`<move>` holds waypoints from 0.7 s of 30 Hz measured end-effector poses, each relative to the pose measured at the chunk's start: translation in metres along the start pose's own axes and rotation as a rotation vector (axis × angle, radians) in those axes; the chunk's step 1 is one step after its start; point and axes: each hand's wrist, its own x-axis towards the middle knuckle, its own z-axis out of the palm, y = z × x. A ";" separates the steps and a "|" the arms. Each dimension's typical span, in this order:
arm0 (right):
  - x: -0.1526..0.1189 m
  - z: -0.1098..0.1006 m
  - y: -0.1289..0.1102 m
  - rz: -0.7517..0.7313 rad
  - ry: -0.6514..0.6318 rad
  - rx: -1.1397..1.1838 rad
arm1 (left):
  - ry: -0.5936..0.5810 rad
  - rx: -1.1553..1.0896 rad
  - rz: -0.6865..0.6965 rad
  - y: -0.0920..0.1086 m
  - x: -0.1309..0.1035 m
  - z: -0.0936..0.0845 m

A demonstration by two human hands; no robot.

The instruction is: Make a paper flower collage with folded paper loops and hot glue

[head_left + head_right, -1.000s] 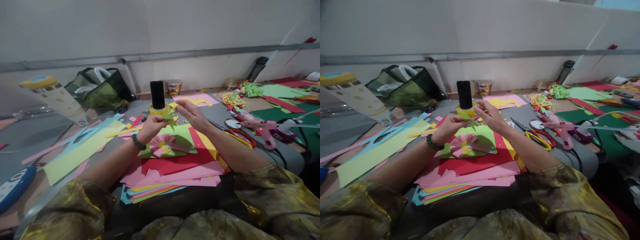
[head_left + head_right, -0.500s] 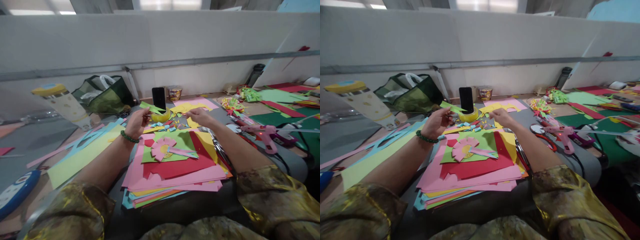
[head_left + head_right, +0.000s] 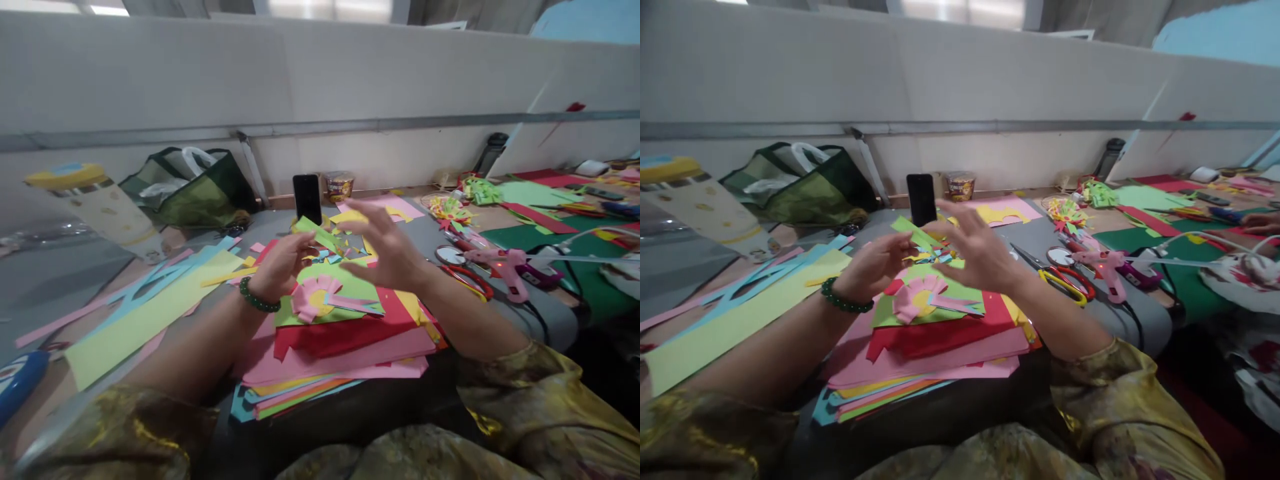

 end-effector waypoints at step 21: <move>-0.028 -0.009 -0.065 -0.337 -0.266 0.083 | -0.373 1.519 0.631 -0.039 -0.047 -0.055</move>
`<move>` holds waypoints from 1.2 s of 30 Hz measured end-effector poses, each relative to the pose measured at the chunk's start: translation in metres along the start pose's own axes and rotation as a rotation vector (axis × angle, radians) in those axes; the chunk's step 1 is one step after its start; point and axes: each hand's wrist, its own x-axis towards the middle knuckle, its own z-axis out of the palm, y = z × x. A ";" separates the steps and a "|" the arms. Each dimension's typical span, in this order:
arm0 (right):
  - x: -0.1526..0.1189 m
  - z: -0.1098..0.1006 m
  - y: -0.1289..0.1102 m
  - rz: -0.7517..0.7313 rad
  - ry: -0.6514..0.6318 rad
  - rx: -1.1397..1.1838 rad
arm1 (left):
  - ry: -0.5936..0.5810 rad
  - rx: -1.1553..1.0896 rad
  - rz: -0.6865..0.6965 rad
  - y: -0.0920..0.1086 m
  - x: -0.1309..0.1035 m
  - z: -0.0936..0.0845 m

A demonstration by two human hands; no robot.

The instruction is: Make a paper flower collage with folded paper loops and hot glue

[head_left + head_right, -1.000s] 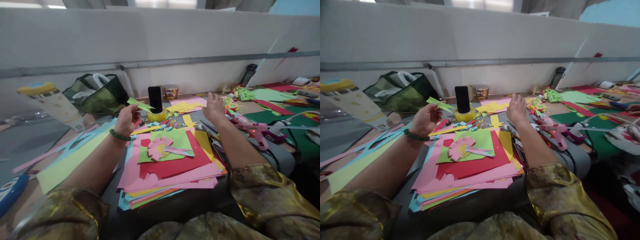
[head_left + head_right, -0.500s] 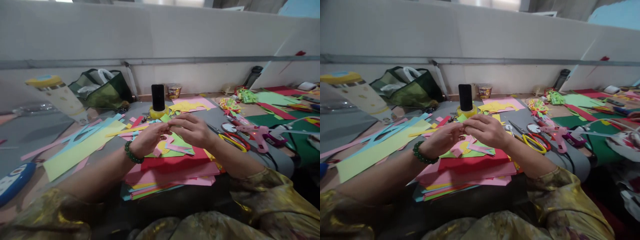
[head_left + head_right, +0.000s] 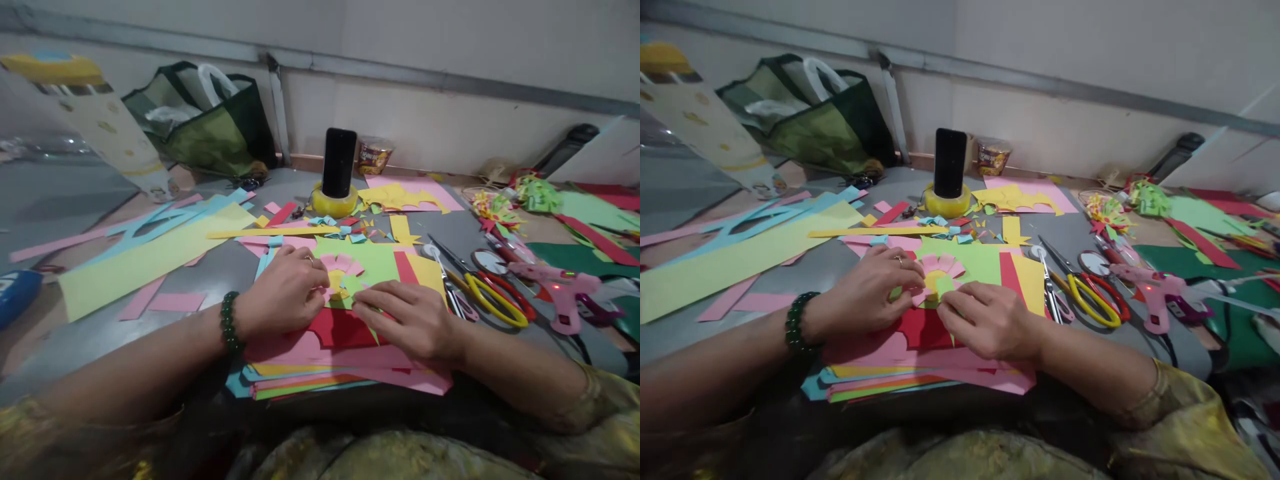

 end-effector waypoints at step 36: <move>-0.009 0.020 -0.006 0.146 -0.118 0.213 | 0.006 0.030 0.064 0.001 -0.006 0.011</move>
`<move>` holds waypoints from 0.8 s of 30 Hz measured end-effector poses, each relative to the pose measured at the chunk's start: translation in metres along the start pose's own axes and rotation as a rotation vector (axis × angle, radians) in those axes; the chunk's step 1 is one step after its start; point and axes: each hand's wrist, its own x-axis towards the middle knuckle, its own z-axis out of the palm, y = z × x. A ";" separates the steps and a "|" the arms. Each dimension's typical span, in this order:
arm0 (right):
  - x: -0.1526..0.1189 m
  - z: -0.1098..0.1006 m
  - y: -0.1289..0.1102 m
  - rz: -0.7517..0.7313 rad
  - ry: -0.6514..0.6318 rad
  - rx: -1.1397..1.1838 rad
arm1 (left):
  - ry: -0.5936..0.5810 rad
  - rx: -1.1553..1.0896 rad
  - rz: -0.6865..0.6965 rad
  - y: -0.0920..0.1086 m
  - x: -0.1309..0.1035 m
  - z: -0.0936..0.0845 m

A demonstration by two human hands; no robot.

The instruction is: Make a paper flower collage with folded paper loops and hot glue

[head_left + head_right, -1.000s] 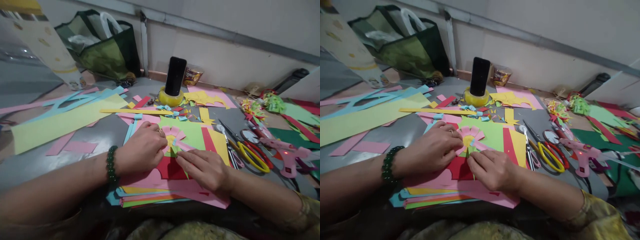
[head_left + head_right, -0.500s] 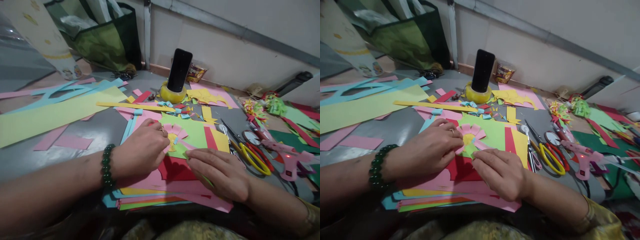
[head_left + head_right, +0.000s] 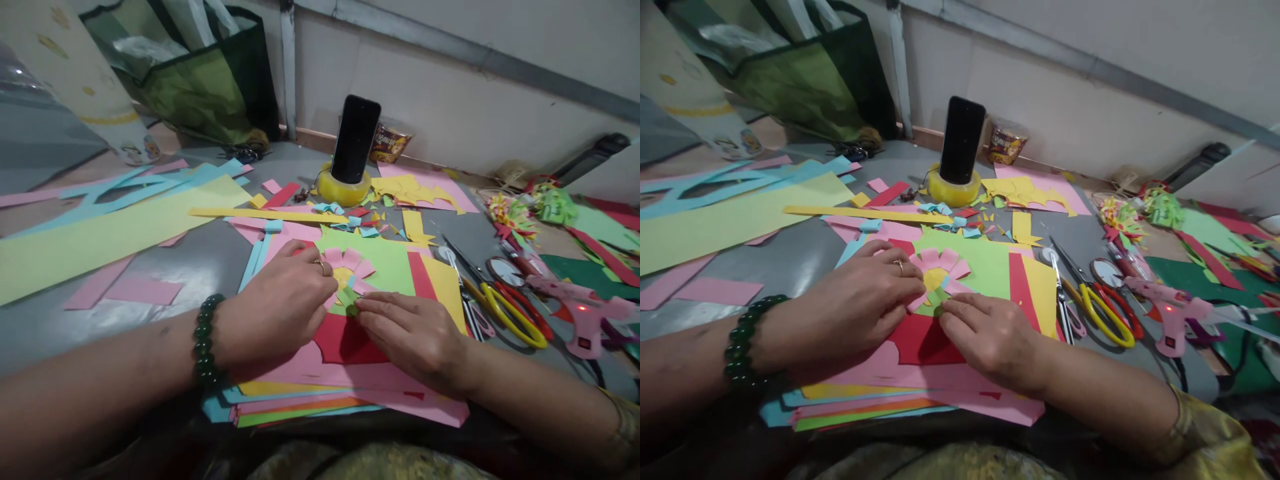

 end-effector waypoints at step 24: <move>0.000 0.005 -0.003 -0.033 -0.035 -0.088 | -0.028 0.050 0.034 0.003 -0.002 0.005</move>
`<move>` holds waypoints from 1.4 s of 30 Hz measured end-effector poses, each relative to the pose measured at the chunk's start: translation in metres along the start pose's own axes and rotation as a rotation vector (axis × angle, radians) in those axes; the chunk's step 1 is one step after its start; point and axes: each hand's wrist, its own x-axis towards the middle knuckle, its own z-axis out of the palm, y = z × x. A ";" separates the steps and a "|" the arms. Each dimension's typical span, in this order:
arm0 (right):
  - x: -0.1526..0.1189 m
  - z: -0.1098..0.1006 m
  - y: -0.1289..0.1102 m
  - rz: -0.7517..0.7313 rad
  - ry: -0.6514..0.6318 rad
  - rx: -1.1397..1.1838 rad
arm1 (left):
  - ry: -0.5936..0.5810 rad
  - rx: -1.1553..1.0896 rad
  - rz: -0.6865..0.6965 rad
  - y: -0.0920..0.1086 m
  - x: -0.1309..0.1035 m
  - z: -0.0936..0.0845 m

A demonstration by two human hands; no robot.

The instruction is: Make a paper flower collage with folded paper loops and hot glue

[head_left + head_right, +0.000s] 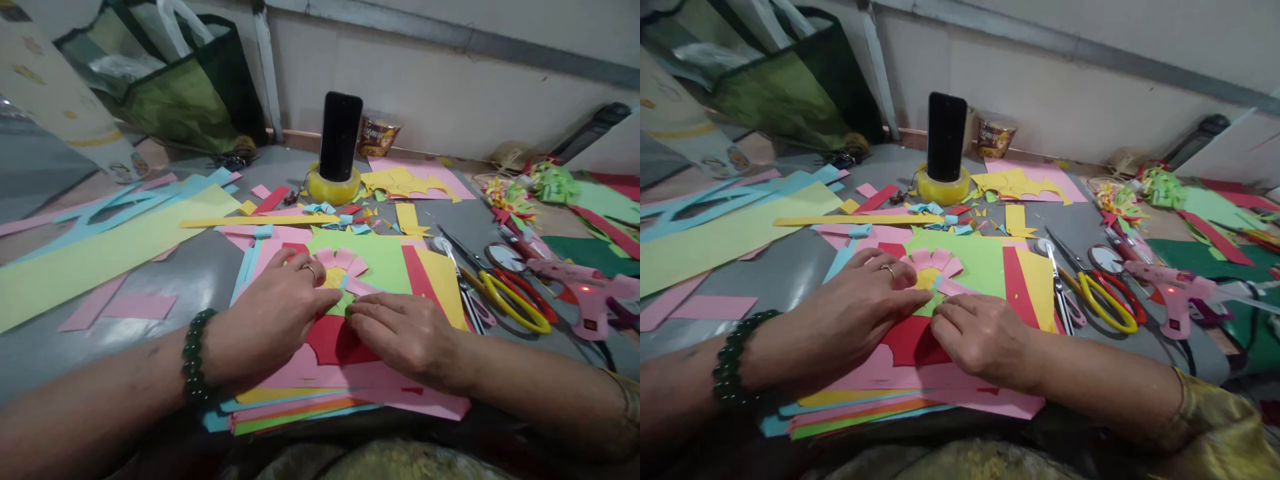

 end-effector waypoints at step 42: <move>0.005 -0.017 0.013 0.084 -0.417 0.382 | -0.190 -0.061 -0.067 0.002 0.002 -0.012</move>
